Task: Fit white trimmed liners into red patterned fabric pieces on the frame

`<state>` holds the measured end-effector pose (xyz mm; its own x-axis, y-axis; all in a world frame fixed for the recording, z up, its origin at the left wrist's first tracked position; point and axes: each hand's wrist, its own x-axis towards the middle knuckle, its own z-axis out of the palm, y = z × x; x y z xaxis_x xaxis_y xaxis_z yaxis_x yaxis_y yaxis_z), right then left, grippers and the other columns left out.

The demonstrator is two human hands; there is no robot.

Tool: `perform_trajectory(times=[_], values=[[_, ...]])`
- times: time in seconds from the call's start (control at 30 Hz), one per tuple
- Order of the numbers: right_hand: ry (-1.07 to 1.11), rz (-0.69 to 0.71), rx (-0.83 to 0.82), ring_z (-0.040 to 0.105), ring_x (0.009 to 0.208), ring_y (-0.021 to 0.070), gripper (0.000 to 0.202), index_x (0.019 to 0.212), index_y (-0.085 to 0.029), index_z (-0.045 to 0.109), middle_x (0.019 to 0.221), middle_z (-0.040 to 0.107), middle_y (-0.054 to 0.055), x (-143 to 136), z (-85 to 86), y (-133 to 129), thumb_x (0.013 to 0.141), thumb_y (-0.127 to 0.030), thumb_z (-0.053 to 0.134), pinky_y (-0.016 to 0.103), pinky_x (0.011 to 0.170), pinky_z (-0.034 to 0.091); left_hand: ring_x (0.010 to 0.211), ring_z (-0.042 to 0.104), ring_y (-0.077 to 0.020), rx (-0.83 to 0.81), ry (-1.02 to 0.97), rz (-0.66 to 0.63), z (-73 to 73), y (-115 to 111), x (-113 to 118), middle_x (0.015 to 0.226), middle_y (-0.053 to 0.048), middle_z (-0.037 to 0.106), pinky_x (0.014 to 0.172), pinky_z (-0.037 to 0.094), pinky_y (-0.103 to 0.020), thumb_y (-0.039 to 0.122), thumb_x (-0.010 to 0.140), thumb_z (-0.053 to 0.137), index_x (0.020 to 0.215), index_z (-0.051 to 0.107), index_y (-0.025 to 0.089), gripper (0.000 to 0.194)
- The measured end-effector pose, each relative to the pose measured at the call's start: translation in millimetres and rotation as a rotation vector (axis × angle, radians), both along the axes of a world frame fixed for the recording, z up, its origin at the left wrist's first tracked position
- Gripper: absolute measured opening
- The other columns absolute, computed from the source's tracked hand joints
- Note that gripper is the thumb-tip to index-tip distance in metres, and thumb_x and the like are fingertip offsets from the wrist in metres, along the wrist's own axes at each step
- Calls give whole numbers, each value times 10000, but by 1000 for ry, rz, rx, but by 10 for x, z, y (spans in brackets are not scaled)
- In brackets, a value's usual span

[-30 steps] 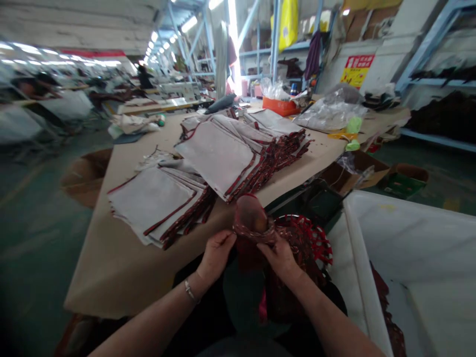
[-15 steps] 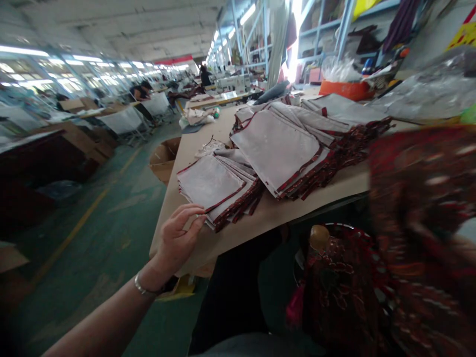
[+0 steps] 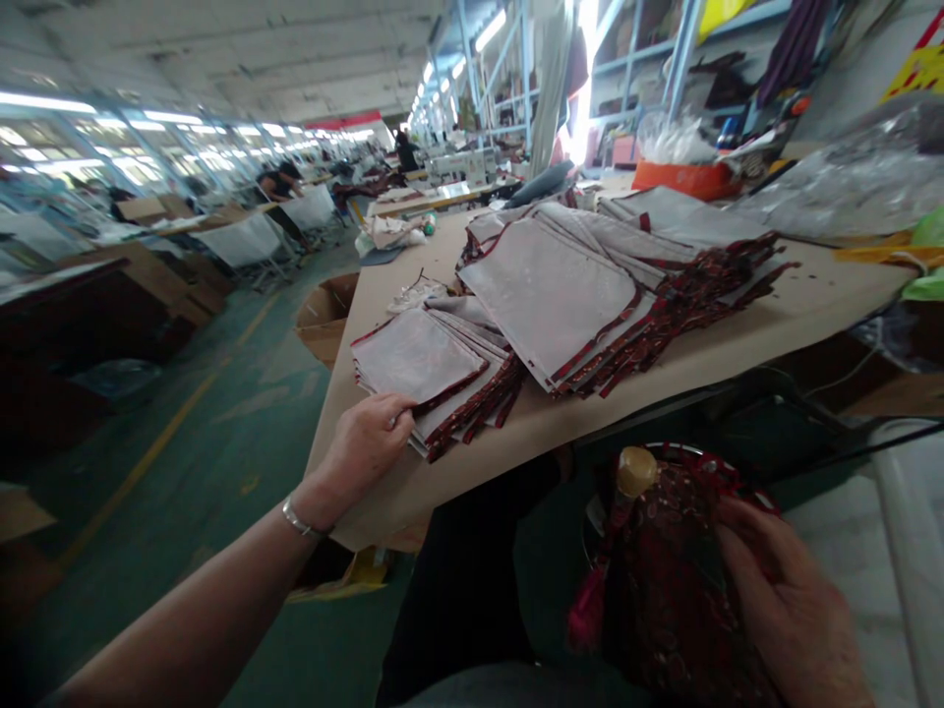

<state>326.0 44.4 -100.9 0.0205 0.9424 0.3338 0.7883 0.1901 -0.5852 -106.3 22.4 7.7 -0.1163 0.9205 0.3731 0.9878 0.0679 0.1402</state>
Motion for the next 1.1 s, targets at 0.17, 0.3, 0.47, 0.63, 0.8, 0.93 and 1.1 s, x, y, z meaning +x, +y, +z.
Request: perform_trajectory(times=[0.17, 0.3, 0.47, 0.63, 0.8, 0.93, 1.1], values=[[95, 680, 417, 590, 1056, 207, 256, 1120, -255, 612, 1082, 642, 57, -1036, 970, -15, 897, -184, 509, 358, 925, 493, 741, 630, -187, 102, -34, -14, 200, -71, 200, 767, -40, 671, 701, 464, -300, 143, 792, 490, 765, 652, 184, 169], [-106, 853, 427, 468, 1181, 254, 366, 1266, -178, 541, 1202, 579, 107, -1956, 1304, 199, 903, -220, 531, 425, 1025, 419, 700, 591, -172, 122, -46, -148, 332, -264, 458, 712, -20, 624, 653, 444, -286, 135, 787, 503, 726, 612, 198, 140], [-446, 824, 253, 575, 983, 275, 245, 1069, -158, 621, 1041, 628, 125, -2341, 1299, 526, 880, -134, 466, 402, 824, 474, 693, 583, -173, 134, -53, -260, 315, -560, 564, 721, -22, 622, 669, 459, -300, 88, 745, 497, 722, 579, 201, 142], [-242, 630, 215, 622, 845, 232, 401, 1084, -166, 590, 947, 655, 82, -1769, 1145, 345, 730, -27, 466, 330, 743, 466, 698, 577, -167, 96, -221, -175, 13, -706, 556, 744, -22, 608, 644, 445, -289, 112, 775, 476, 749, 580, 204, 141], [-236, 657, 69, 608, 672, 200, 303, 811, -188, 600, 730, 631, 41, -1239, 444, -277, 702, 18, 405, 298, 636, 449, 522, 511, -116, -78, -1111, -31, -423, -615, 950, 629, 23, 560, 510, 433, -246, 235, 784, 516, 772, 574, 193, 73], [-19, 588, -373, 646, 617, 192, 295, 804, -218, 648, 689, 673, 33, -1069, -175, -589, 815, -78, 388, 278, 578, 475, 531, 550, -114, -235, -1880, 63, -630, -504, 1406, 657, 22, 586, 457, 480, -225, 335, 731, 642, 778, 533, 187, 190], [790, 368, -596, 688, 869, 248, 204, 824, -249, 690, 883, 725, 64, -905, -157, -524, 837, -400, 554, 352, 770, 560, 504, 541, -100, -388, -1938, 62, -874, -401, 1680, 585, 10, 589, 442, 489, -202, 284, 657, 718, 718, 584, 150, 200]])
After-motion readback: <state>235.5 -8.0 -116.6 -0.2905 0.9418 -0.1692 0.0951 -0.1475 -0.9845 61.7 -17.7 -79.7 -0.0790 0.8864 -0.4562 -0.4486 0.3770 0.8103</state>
